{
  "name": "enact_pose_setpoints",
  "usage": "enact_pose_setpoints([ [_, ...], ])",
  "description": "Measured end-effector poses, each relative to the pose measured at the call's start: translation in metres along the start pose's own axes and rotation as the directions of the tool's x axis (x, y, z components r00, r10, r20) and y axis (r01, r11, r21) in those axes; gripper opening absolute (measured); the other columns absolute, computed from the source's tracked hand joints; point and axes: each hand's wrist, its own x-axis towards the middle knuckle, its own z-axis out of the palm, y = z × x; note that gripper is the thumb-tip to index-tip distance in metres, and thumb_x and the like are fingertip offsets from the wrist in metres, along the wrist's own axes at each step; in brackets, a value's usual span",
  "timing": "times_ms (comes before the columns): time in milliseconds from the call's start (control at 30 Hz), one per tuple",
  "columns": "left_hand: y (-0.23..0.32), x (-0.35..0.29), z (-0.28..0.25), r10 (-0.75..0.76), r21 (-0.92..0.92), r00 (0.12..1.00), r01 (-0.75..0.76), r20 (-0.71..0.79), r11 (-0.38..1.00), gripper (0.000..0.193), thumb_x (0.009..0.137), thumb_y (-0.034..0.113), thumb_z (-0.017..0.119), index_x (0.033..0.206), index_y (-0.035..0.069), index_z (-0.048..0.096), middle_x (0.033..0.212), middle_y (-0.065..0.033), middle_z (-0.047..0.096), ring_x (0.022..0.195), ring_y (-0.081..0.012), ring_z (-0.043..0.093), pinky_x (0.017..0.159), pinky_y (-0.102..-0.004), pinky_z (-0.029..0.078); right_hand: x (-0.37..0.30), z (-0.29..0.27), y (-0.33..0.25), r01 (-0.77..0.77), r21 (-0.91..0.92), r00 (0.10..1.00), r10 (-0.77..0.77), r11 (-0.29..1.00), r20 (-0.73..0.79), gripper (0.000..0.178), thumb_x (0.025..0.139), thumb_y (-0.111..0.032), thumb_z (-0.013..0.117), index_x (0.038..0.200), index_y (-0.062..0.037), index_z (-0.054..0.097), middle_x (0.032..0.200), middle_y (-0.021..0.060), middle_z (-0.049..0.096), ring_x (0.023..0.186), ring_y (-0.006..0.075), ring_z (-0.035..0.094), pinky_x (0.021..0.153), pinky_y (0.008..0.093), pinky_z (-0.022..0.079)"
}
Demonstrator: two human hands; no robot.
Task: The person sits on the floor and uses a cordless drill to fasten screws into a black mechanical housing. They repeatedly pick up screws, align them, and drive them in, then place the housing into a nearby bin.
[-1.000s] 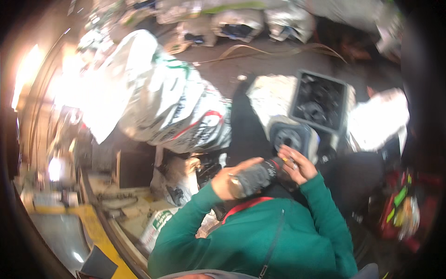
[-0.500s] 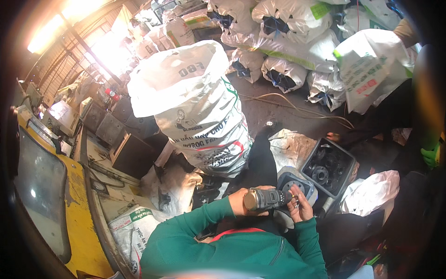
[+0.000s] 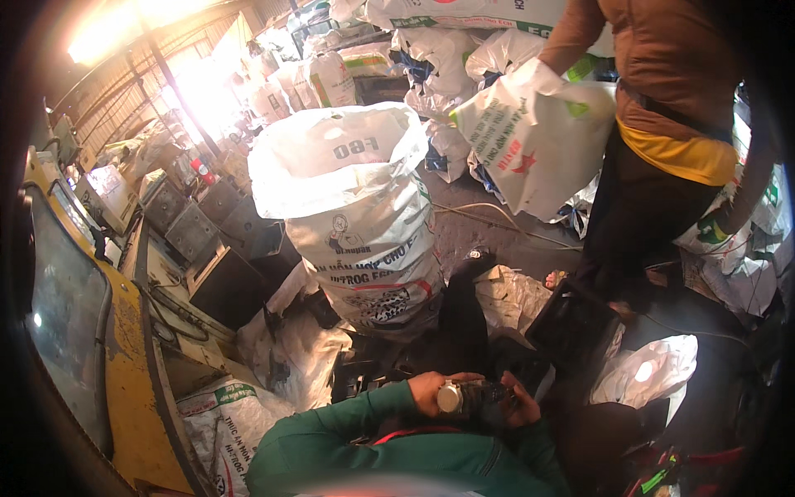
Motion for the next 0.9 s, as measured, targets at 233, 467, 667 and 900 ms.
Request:
enact_pose_setpoints([
  [233, 0.005, -0.006, 0.013, -0.072, 0.098, 0.997, 0.069, 0.022, 0.993, 0.087, 0.070, 0.021, 0.076, 0.145, 0.023, 0.032, 0.094, -0.0157, 0.069, 0.083, -0.0360, 0.067, 0.075, -0.0433, 0.053, -0.016, -0.003, 0.009, -0.056, -0.008, 0.998, 0.056, 0.998, -0.037, 0.051, 0.090, -0.015, 0.061, 0.137, -0.0042, 0.044, 0.124, 0.0056, 0.059, 0.110, 0.0176, 0.059, 0.091, 0.0300, 0.052],
  [467, 0.008, -0.007, 0.014, -0.080, 0.113, 0.997, 0.078, 0.014, 0.991, 0.088, 0.070, 0.025, 0.077, 0.145, 0.024, 0.031, 0.095, -0.0170, 0.068, 0.083, -0.0368, 0.067, 0.075, -0.0446, 0.054, -0.010, -0.006, 0.010, -0.025, 0.041, 0.999, 0.026, 0.999, -0.031, 0.051, 0.091, -0.014, 0.060, 0.137, -0.0023, 0.043, 0.118, 0.0065, 0.062, 0.110, 0.0164, 0.060, 0.089, 0.0282, 0.052],
  [667, 0.009, -0.004, 0.014, -0.081, 0.139, 0.996, 0.074, 0.047, 0.988, 0.089, 0.071, 0.026, 0.076, 0.146, 0.025, 0.028, 0.099, -0.0177, 0.068, 0.084, -0.0367, 0.067, 0.075, -0.0461, 0.054, -0.008, -0.005, 0.009, -0.058, 0.172, 0.997, 0.048, 0.983, 0.058, 0.048, 0.093, -0.007, 0.053, 0.139, -0.0004, 0.039, 0.118, 0.0112, 0.064, 0.106, 0.0194, 0.064, 0.084, 0.0342, 0.058],
  [900, 0.005, -0.004, 0.018, -0.034, 0.142, 0.999, 0.031, 0.020, 0.989, 0.089, 0.072, 0.029, 0.076, 0.146, 0.026, 0.027, 0.101, -0.0166, 0.068, 0.086, -0.0362, 0.067, 0.078, -0.0456, 0.054, -0.011, -0.003, 0.007, -0.059, 0.170, 0.998, 0.061, 0.984, -0.007, 0.048, 0.094, -0.009, 0.053, 0.139, -0.0020, 0.039, 0.118, 0.0088, 0.064, 0.104, 0.0173, 0.065, 0.083, 0.0329, 0.058],
])
